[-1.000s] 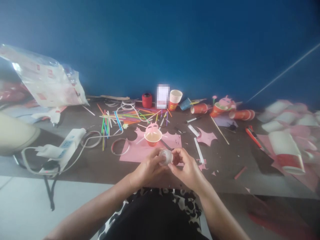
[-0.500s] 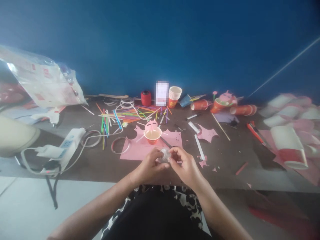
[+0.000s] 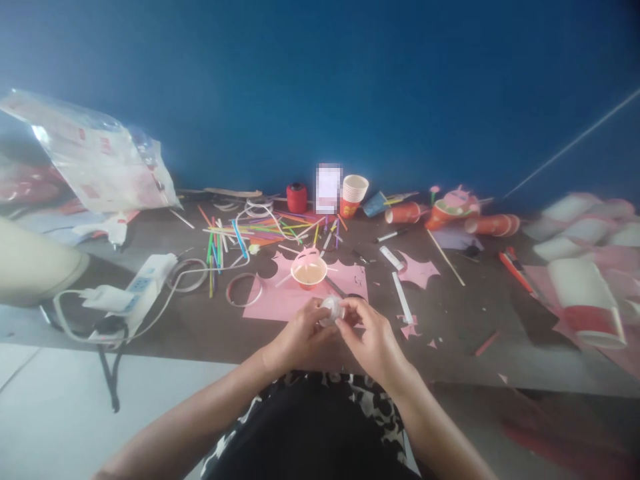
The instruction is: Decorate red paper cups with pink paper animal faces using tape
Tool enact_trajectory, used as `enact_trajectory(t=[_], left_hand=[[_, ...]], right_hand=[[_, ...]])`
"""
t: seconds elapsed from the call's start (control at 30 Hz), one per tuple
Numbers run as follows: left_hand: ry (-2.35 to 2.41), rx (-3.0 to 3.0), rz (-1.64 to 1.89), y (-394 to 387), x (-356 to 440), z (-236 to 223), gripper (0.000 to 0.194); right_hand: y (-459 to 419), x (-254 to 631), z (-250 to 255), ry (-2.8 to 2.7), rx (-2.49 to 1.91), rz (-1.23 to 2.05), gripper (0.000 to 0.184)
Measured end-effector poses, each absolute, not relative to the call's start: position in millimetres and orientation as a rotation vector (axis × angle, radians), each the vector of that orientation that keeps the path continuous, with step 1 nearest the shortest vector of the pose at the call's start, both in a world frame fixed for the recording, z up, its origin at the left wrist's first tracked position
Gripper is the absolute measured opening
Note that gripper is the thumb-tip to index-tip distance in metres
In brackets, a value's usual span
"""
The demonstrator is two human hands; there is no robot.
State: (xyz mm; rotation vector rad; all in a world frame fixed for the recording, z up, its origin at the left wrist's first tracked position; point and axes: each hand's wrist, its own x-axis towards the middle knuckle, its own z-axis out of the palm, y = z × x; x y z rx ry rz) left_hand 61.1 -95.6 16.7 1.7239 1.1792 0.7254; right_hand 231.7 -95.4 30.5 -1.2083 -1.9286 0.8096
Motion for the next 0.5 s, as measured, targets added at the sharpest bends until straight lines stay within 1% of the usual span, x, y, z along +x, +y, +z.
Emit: enact_trajectory(t=[0.07, 0.1, 0.2, 0.23, 0.3, 0.4, 0.5], left_hand=[[1.196, 1.754, 0.699, -95.9, 60.4, 16.8, 0.028], [1.208, 1.776, 0.684, -96.1, 60.0, 16.6, 0.028], [1.249, 1.854, 0.665, -96.4, 58.8, 14.7, 0.027], [1.261, 1.881, 0.663, -96.4, 58.3, 13.8, 0.027], [1.291, 1.922, 0.646, -96.2, 57.2, 12.5, 0.028], [1.316, 1.982, 0.585, -96.5, 54.8, 13.2, 0.034], [1.225, 2.076, 0.507, -97.9, 53.4, 17.2, 0.036]], right_hand=[[-95.3, 232.2, 30.8, -1.937, -1.203, 0.809, 0.025], [-95.3, 232.3, 31.4, -1.944, -1.200, 0.814, 0.023], [-96.4, 231.9, 33.3, -1.960, -1.195, 0.820, 0.011], [-97.0, 231.6, 33.7, -1.960, -1.195, 0.816, 0.010], [-98.2, 231.0, 33.7, -1.950, -1.203, 0.823, 0.013], [-98.9, 231.7, 32.5, -1.889, -1.224, 0.943, 0.020], [-98.0, 234.3, 30.9, -1.789, -1.225, 1.096, 0.017]])
